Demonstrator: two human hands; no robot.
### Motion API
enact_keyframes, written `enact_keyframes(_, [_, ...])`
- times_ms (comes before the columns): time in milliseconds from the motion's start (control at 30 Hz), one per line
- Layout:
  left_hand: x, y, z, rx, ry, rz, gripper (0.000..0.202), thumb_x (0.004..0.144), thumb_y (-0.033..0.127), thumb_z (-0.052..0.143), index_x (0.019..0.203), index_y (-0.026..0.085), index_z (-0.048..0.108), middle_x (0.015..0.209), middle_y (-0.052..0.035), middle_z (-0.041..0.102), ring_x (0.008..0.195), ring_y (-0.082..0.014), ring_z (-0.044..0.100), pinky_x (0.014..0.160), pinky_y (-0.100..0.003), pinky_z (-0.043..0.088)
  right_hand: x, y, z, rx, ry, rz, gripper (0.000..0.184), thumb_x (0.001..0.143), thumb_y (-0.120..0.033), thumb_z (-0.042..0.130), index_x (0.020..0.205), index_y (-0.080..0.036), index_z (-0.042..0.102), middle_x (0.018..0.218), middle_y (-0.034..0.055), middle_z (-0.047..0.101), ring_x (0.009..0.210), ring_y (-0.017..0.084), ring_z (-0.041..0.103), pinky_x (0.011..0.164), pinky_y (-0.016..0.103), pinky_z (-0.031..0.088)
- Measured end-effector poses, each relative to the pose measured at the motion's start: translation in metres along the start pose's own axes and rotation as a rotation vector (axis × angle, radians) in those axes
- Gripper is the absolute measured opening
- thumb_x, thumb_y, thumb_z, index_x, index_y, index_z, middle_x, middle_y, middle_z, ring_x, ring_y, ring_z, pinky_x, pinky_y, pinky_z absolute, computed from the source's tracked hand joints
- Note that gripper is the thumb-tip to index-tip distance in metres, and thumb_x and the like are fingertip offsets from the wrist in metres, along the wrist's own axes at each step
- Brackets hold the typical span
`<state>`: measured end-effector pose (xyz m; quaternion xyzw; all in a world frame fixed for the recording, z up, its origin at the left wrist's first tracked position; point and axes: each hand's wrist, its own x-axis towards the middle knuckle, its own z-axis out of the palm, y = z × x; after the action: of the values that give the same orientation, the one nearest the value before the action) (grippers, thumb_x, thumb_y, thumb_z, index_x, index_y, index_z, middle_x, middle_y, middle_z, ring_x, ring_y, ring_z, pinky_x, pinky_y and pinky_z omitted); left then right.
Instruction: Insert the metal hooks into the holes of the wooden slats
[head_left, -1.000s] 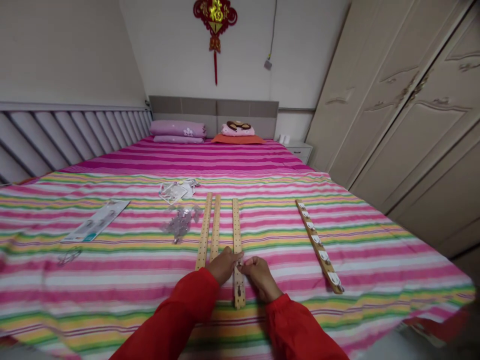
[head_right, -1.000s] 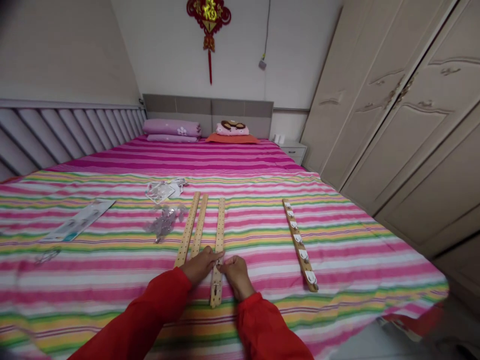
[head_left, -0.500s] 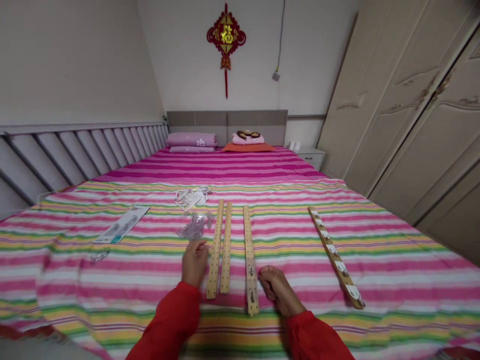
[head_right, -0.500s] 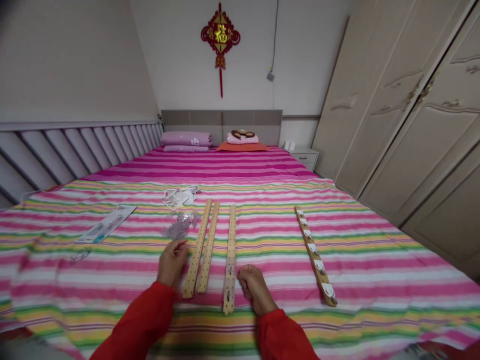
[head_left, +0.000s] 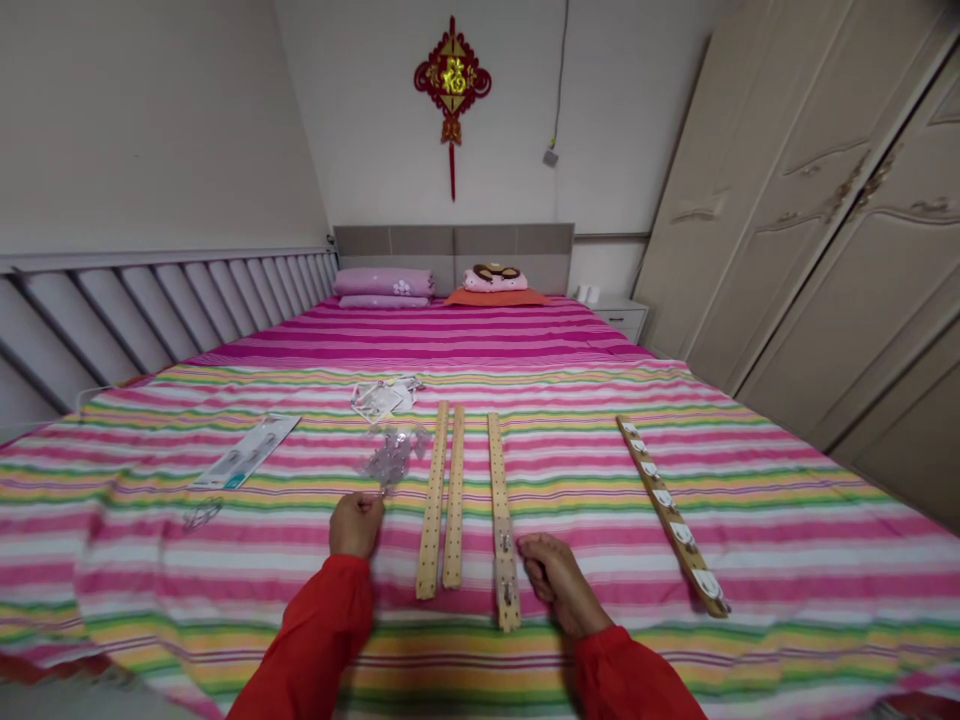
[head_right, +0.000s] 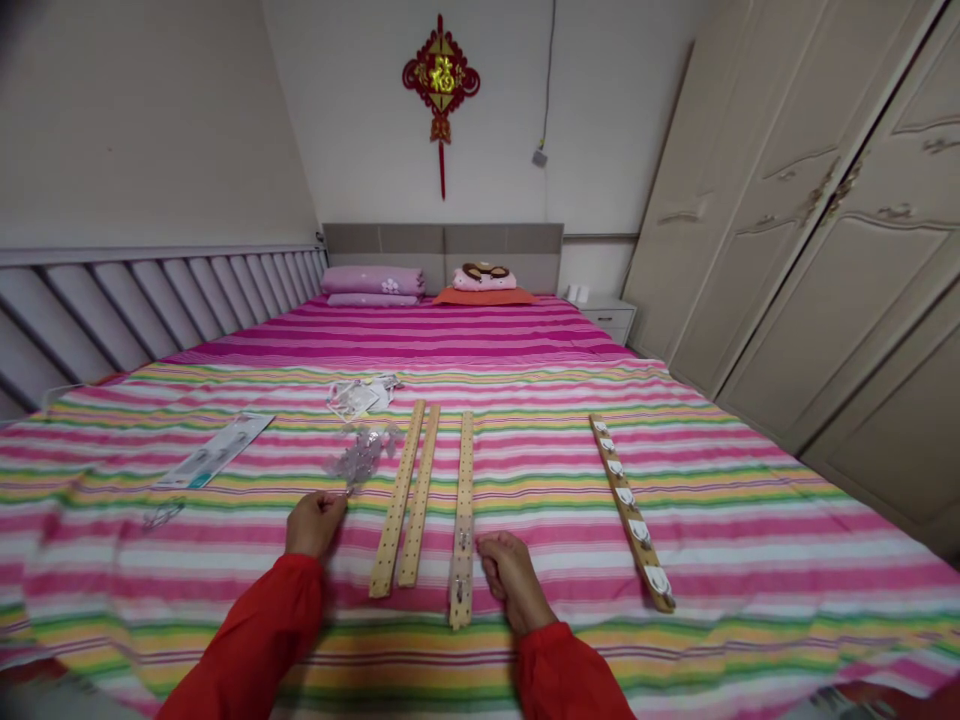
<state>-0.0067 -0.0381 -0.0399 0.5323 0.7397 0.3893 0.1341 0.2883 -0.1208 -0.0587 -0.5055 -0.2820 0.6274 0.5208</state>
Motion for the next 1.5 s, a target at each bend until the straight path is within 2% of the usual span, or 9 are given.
enact_keyframes(233, [0.006,0.001,0.001,-0.089,-0.051,0.053,0.025,0.059,0.042,0.058,0.061,0.017,0.061,0.059,-0.0045,0.063,0.06,-0.0198,0.058,0.057,-0.028,0.041,0.003,0.004,-0.001,-0.007,0.034,-0.015,0.013,0.055,-0.029,0.058,0.061,-0.019,0.053,0.03,-0.013,0.032,0.027,0.003,0.017,0.031,0.019,0.007])
enact_keyframes(433, [0.007,0.016,0.003,-0.097,-0.079,0.028,0.034,0.062,0.039,0.052,0.037,0.022,0.038,0.035,0.0047,0.032,0.043,-0.0118,0.038,0.048,-0.025,0.027,0.002,0.005,-0.002,0.016,0.01,-0.02,0.014,0.056,-0.029,0.058,0.061,-0.019,0.05,0.032,-0.0123,0.034,0.027,0.002,0.017,0.032,0.018,0.007])
enact_keyframes(533, [0.004,0.02,-0.004,-0.22,-0.09,-0.068,0.028,0.057,0.04,0.054,0.042,0.021,0.041,0.039,0.0055,0.038,0.045,-0.0106,0.037,0.048,-0.024,0.028,0.003,0.005,-0.002,0.021,0.011,-0.021,0.014,0.056,-0.029,0.058,0.062,-0.019,0.05,0.031,-0.0124,0.034,0.027,0.002,0.017,0.032,0.019,0.007])
enact_keyframes(667, [-0.01,0.026,-0.022,-0.418,-0.269,-0.094,0.033,0.052,0.048,0.062,0.049,0.018,0.049,0.044,0.0053,0.045,0.046,-0.0096,0.04,0.048,-0.023,0.032,0.003,0.005,-0.003,0.035,0.008,-0.017,0.014,0.056,-0.028,0.059,0.063,-0.019,0.051,0.031,-0.0126,0.034,0.027,0.003,0.017,0.032,0.019,0.007])
enact_keyframes(833, [-0.035,0.046,-0.043,-0.503,-0.472,0.086,0.032,0.056,0.045,0.069,0.067,0.017,0.061,0.068,-0.0019,0.065,0.065,-0.0148,0.058,0.062,-0.025,0.045,0.002,0.003,-0.005,0.053,-0.036,-0.04,0.021,0.061,-0.034,0.063,0.062,-0.019,0.048,0.034,-0.0118,0.037,0.026,0.002,0.018,0.032,0.019,0.007])
enact_keyframes(967, [-0.053,0.065,-0.043,-0.421,-0.586,0.244,0.02,0.063,0.037,0.066,0.069,0.018,0.062,0.074,-0.0031,0.067,0.067,-0.0163,0.062,0.062,-0.025,0.047,-0.003,-0.001,-0.001,0.069,-0.059,-0.068,0.03,0.065,-0.042,0.067,0.064,-0.019,0.048,0.035,-0.0119,0.037,0.028,0.002,0.018,0.033,0.019,0.007])
enact_keyframes(1167, [-0.073,0.088,-0.03,-0.306,-0.565,0.48,0.008,0.069,0.026,0.057,0.07,0.02,0.063,0.081,-0.0049,0.068,0.073,-0.0179,0.063,0.066,-0.027,0.049,-0.026,-0.02,0.02,0.045,-0.173,-0.156,0.032,0.068,-0.044,0.07,0.066,-0.016,0.053,0.044,-0.0083,0.047,0.031,0.001,0.026,0.033,0.018,0.012])
enact_keyframes(1333, [-0.086,0.106,-0.025,-0.257,-0.597,0.693,0.013,0.075,0.019,0.052,0.076,0.022,0.064,0.085,-0.0052,0.068,0.083,-0.0176,0.062,0.076,-0.028,0.048,-0.041,-0.034,0.032,-0.023,-0.233,-0.208,0.033,0.064,-0.045,0.073,0.07,-0.016,0.059,0.043,-0.0079,0.049,0.031,0.003,0.033,0.032,0.017,0.02])
enact_keyframes(1500, [-0.097,0.114,-0.019,-0.325,-0.533,0.628,0.011,0.074,0.023,0.055,0.075,0.022,0.066,0.084,-0.0061,0.068,0.081,-0.0182,0.063,0.073,-0.028,0.051,-0.04,-0.029,0.028,-0.038,-0.209,-0.205,0.031,0.062,-0.042,0.074,0.067,-0.016,0.058,0.039,-0.0087,0.047,0.03,0.004,0.034,0.032,0.018,0.023])
